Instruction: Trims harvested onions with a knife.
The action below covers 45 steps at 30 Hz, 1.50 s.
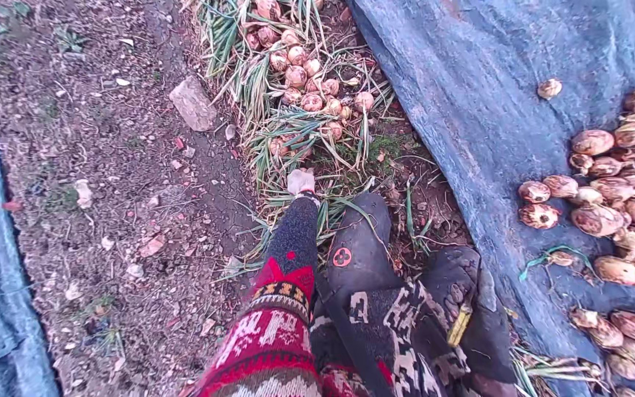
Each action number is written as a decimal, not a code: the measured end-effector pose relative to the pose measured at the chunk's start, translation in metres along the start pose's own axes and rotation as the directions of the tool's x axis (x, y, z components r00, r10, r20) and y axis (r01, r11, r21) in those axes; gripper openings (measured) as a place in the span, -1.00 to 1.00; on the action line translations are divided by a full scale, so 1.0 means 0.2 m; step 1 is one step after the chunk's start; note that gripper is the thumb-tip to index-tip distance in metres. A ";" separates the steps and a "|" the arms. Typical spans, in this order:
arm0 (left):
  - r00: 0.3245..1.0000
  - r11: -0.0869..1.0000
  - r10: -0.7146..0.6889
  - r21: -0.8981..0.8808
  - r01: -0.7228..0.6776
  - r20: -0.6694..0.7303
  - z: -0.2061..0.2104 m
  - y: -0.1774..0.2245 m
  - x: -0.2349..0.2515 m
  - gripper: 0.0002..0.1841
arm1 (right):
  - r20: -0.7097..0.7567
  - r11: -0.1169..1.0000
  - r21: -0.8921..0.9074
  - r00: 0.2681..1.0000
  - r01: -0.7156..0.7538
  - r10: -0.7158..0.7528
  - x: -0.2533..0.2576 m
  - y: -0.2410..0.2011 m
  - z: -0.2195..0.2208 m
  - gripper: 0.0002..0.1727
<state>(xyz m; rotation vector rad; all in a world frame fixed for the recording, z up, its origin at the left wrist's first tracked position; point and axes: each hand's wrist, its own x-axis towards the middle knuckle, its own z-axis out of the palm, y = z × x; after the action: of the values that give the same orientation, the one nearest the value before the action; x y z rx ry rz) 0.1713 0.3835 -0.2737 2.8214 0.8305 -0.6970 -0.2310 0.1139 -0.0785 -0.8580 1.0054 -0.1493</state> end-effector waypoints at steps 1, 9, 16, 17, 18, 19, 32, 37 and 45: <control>1.000 0.999 0.012 -0.032 -0.012 -0.004 0.01 -0.01 -0.01 -0.45 | -0.012 0.990 -0.135 0.999 0.033 -0.035 0.01 0.01 0.01 -0.40; 0.767 0.638 0.629 -0.647 -0.417 0.126 -0.18 -0.28 -0.71 -0.29 | 0.149 0.813 -0.576 0.989 0.081 0.007 0.14 0.09 0.26 -0.31; 0.271 0.465 0.883 -0.639 -0.613 0.382 -0.49 -0.34 -1.48 -0.35 | 0.329 0.907 -0.421 0.935 0.020 0.133 0.05 0.12 0.34 -0.34; 0.247 0.467 0.876 -0.598 -0.652 0.415 -0.49 -0.36 -1.55 -0.33 | 0.328 0.922 -0.387 0.938 0.025 0.112 0.02 0.11 0.34 -0.38; 0.240 0.469 0.870 -0.572 -0.673 0.431 -0.49 -0.38 -1.60 -0.32 | 0.318 0.935 -0.354 0.944 0.027 0.093 0.00 0.12 0.32 -0.44; 0.257 0.473 0.868 -0.548 -0.690 0.426 -0.47 -0.39 -1.64 -0.35 | 0.304 0.946 -0.324 0.949 0.025 0.079 -0.02 0.14 0.31 -0.49; 0.352 0.461 0.874 -0.799 -0.385 0.335 -0.57 -0.36 -1.14 -0.26 | 0.079 0.603 -0.796 0.997 0.053 0.017 -0.01 0.26 0.08 -0.17; 0.056 0.340 0.937 -0.866 -0.367 0.344 -0.75 -0.26 -1.07 -0.41 | 0.047 0.194 -0.981 0.960 -0.007 0.274 0.16 0.35 0.14 0.04; 0.927 0.852 0.259 -0.387 -0.352 -0.272 -0.48 -0.20 0.30 -0.59 | -0.060 0.577 -0.799 0.977 -0.170 0.204 0.24 0.36 0.04 -0.31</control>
<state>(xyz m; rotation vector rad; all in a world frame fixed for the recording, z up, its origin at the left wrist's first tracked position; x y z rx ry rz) 0.2329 0.4696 -0.2155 2.5503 0.4590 -0.1404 -0.2176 0.1440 -0.1584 -1.5665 1.1234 0.5666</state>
